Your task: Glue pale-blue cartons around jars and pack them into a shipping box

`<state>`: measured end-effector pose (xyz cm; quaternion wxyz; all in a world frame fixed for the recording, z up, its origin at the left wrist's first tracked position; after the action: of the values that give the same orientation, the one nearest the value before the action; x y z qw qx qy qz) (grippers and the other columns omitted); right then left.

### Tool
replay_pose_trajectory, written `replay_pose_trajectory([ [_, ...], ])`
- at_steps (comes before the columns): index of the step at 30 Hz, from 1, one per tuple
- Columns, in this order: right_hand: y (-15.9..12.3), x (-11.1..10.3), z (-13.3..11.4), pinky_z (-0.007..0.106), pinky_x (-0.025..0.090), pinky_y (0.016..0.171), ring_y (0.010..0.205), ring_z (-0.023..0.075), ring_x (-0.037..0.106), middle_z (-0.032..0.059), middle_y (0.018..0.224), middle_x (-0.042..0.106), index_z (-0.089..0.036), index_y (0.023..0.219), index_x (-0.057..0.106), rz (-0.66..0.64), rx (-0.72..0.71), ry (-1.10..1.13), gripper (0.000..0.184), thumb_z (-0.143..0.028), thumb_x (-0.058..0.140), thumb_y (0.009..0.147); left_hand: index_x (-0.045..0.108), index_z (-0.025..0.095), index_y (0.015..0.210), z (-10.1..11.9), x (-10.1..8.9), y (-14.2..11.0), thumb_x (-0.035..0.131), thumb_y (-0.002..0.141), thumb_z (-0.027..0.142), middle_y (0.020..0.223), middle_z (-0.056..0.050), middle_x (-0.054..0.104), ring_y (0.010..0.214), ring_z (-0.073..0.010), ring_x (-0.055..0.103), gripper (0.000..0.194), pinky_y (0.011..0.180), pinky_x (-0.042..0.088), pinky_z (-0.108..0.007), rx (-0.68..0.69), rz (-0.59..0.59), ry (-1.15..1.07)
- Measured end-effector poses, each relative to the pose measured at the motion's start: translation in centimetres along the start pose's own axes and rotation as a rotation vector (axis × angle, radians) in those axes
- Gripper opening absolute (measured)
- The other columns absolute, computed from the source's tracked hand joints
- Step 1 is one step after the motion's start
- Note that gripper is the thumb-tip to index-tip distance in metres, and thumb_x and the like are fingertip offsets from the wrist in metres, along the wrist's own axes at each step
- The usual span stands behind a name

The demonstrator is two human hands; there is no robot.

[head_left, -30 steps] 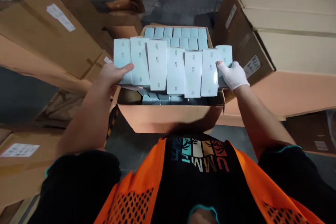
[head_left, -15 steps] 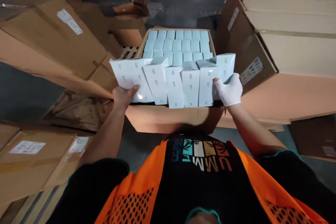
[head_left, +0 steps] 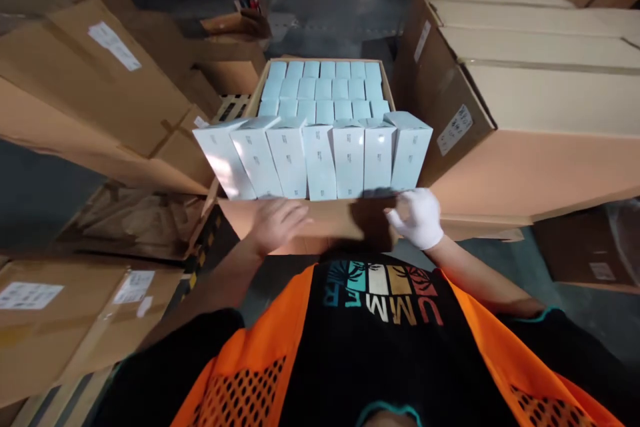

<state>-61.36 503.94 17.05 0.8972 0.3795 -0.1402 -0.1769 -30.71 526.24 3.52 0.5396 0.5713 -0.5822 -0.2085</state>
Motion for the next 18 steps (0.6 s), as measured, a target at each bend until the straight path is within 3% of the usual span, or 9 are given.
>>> replay_pose_trajectory([
  [1,0.8,-0.1,-1.5,0.052,0.054,0.095,0.108,0.0371,0.066,0.0201,0.113,0.072,-0.015,0.130,0.070,-0.147,-0.091,-0.010,0.048,-0.054,0.056,0.105,0.072,0.022,0.128,1.2,0.9,1.2,0.064,0.109,0.048,0.115,-0.014,0.077,0.107,-0.0313,0.075,0.033,0.099,0.061,-0.049,0.063,-0.138,-0.047],
  [3,3.0,0.0,-4.5,0.048,0.051,0.093,0.110,0.0366,0.065,0.0206,0.118,0.073,-0.014,0.134,0.070,-0.386,-0.192,-0.041,0.047,-0.050,0.056,0.108,0.073,0.021,0.127,2.4,1.9,4.2,0.055,0.113,0.045,0.112,-0.011,0.078,0.101,-0.0263,0.076,0.033,0.091,0.061,-0.039,0.063,-0.313,-0.083],
  [7,7.0,0.9,-8.0,0.046,0.046,0.095,0.118,0.0394,0.062,0.0234,0.131,0.070,-0.009,0.145,0.065,-0.543,-0.160,-0.129,0.055,-0.048,0.061,0.106,0.072,0.022,0.127,2.7,2.0,8.6,0.054,0.113,0.043,0.118,-0.010,0.081,0.109,-0.0286,0.078,0.031,0.090,0.059,-0.037,-0.148,-0.587,0.043],
  [12,5.7,1.6,-7.8,0.048,0.045,0.095,0.121,0.0419,0.058,0.0267,0.135,0.065,-0.006,0.145,0.063,-0.544,-0.243,-0.172,0.056,-0.044,0.063,0.104,0.070,0.015,0.129,4.7,1.8,9.2,0.049,0.113,0.038,0.119,-0.021,0.079,0.104,-0.0387,0.080,0.035,0.086,0.058,-0.046,-0.309,-0.628,0.219],
  [15,5.1,1.5,-6.7,0.048,0.046,0.099,0.123,0.0413,0.059,0.0277,0.141,0.063,-0.007,0.145,0.065,-0.531,-0.225,-0.169,0.053,-0.044,0.059,0.107,0.069,0.015,0.132,4.9,2.2,9.8,0.043,0.112,0.029,0.120,-0.023,0.079,0.102,-0.0373,0.080,0.036,0.085,0.058,-0.044,-0.339,-0.633,0.235],
  [18,6.1,2.0,-6.6,0.047,0.049,0.098,0.123,0.0403,0.063,0.0265,0.141,0.066,-0.007,0.153,0.059,-0.581,-0.157,-0.156,0.058,-0.045,0.058,0.108,0.075,0.017,0.119,4.1,2.7,11.2,0.048,0.108,0.026,0.107,-0.018,0.082,0.100,-0.0344,0.079,0.031,0.085,0.058,-0.040,-0.364,-0.643,0.226],
])
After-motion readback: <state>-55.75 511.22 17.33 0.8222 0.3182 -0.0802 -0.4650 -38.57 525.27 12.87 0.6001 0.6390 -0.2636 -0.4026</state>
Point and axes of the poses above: each hand's wrist, its own y-axis towards the middle knuckle, its own x-axis out of the palm, z = x × y, the point moved 2 cm from there along y, towards the middle knuckle
